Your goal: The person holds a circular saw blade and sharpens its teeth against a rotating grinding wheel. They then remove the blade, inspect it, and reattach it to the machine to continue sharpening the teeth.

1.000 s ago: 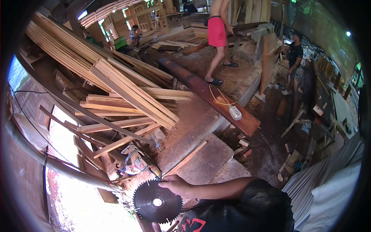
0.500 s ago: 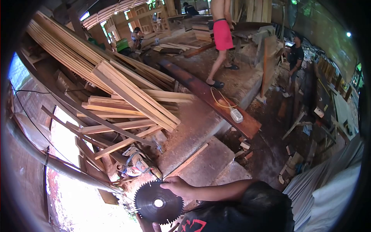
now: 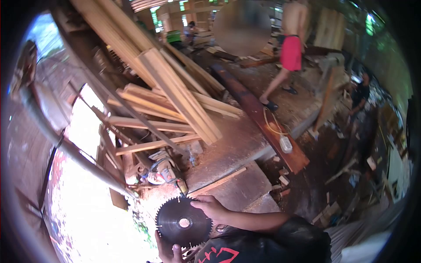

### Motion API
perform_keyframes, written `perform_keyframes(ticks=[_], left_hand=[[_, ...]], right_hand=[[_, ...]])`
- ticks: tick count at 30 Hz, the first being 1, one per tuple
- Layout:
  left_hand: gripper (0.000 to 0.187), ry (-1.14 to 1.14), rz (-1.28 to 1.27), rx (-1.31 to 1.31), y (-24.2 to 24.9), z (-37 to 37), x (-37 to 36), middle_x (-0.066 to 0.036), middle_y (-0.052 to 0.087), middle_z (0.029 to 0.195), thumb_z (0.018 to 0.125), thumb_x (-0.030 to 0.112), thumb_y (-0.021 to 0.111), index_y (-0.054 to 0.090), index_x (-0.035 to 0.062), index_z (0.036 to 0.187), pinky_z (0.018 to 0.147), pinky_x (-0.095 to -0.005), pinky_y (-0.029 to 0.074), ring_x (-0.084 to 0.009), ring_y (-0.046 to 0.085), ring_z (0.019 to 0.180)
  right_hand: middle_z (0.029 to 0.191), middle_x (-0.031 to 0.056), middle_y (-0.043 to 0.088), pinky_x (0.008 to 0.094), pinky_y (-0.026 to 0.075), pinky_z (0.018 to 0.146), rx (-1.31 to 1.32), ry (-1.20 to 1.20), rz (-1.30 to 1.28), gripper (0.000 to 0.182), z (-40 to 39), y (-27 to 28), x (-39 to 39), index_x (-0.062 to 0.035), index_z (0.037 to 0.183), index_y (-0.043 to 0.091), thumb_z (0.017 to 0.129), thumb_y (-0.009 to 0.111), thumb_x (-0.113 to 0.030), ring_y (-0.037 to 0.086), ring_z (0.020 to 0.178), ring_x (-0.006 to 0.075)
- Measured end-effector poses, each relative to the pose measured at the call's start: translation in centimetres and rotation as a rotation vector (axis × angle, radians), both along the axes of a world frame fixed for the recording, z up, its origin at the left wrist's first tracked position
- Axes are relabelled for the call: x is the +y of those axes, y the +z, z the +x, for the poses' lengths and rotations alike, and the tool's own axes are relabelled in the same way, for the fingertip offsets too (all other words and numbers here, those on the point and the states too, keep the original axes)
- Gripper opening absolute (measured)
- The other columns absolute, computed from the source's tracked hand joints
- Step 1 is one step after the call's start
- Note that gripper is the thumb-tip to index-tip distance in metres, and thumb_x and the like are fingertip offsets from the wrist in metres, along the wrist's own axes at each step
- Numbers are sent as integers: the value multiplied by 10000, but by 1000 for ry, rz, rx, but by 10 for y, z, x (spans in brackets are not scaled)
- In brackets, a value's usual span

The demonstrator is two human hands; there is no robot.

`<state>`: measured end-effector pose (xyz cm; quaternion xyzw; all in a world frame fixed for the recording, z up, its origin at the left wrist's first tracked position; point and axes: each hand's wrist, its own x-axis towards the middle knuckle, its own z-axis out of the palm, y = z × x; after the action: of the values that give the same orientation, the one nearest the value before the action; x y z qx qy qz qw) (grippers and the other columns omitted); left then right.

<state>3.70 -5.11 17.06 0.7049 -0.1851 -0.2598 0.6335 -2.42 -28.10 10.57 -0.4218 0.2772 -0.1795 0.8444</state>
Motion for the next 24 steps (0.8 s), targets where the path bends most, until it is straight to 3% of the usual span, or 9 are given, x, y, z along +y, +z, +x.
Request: perform_keyframes(ticks=[2, 6, 12, 15, 16, 17, 19, 21, 24], left_hand=[[697, 48, -35, 9, 3, -4, 1, -241, 324, 1589, 978, 14, 596, 233, -33, 1572, 1164, -410, 336, -311, 387, 1430], [696, 172, -8, 17, -5, -9, 16, -234, 393, 1541, 974, -23, 577, 225, -36, 1574, 1130, -391, 376, -286, 459, 1365], [769, 312, -5, -42, -8, -16, 44, -220, 474, 1485, 952, -8, 612, 194, 9, 1597, 1078, -361, 419, -271, 517, 1303], [809, 391, -70, -193, -18, -21, 56, -231, 423, 1529, 954, 84, 661, 184, 36, 1605, 1147, -413, 353, -308, 455, 1376], [746, 437, -114, -310, -16, -25, 52, -240, 495, 1439, 953, 133, 657, 246, 11, 1564, 1107, -410, 398, -330, 508, 1321], [694, 494, -142, -430, -7, -21, 47, -250, 567, 1349, 953, 182, 653, 308, -13, 1523, 1068, -407, 444, -352, 561, 1267], [918, 557, -152, -346, -14, -27, 57, -236, 511, 1430, 900, 149, 704, 121, 19, 1597, 1097, -410, 414, -319, 502, 1340], [879, 719, -98, -342, -15, -36, 68, -219, 508, 1427, 908, 110, 703, 153, 18, 1587, 1057, -400, 453, -295, 529, 1310], [648, 991, -126, -92, -11, -57, 79, -156, 549, 1312, 941, 126, 694, 344, -2, 1471, 993, -322, 466, -203, 572, 1181]], right_hand=[[991, 46, 700, 263, 511, 811, -15, 52, 39, 216, 7, -7, -2, 4, 1103, 687, 1010, 603, -172, 643, 898, 108], [1034, 28, 686, 264, 495, 850, -87, 86, 43, 228, 26, 7, 6, 6, 1136, 673, 1026, 591, -176, 617, 960, 94], [1000, 10, 672, 256, 489, 858, -116, 278, -84, 228, 60, 5, 30, -12, 1104, 679, 1034, 579, -204, 603, 918, 83], [979, 10, 672, 256, 489, 844, -99, 344, 138, 213, 73, 27, 48, -21, 1081, 680, 1031, 577, -200, 601, 911, 82], [973, 14, 693, 233, 482, 826, -149, 391, 156, 211, 80, 16, 52, -20, 1053, 683, 1027, 568, -195, 620, 887, 78], [979, 24, 697, 244, 487, 846, -105, 383, 88, 214, 82, 31, 59, -14, 1054, 679, 1027, 562, -192, 626, 899, 89], [1016, 64, 705, 290, 519, 884, -90, 433, 167, 218, 91, 41, 73, -7, 1054, 670, 1034, 546, -186, 654, 940, 141], [1095, 94, 703, 330, 522, 930, -128, 521, 154, 217, 98, 40, 87, -12, 1132, 661, 1023, 553, -165, 668, 999, 189], [1204, 149, 677, 399, 512, 1008, -131, 693, 194, 303, 109, 35, 111, 38, 1233, 608, 1041, 498, -169, 662, 1108, 263]])
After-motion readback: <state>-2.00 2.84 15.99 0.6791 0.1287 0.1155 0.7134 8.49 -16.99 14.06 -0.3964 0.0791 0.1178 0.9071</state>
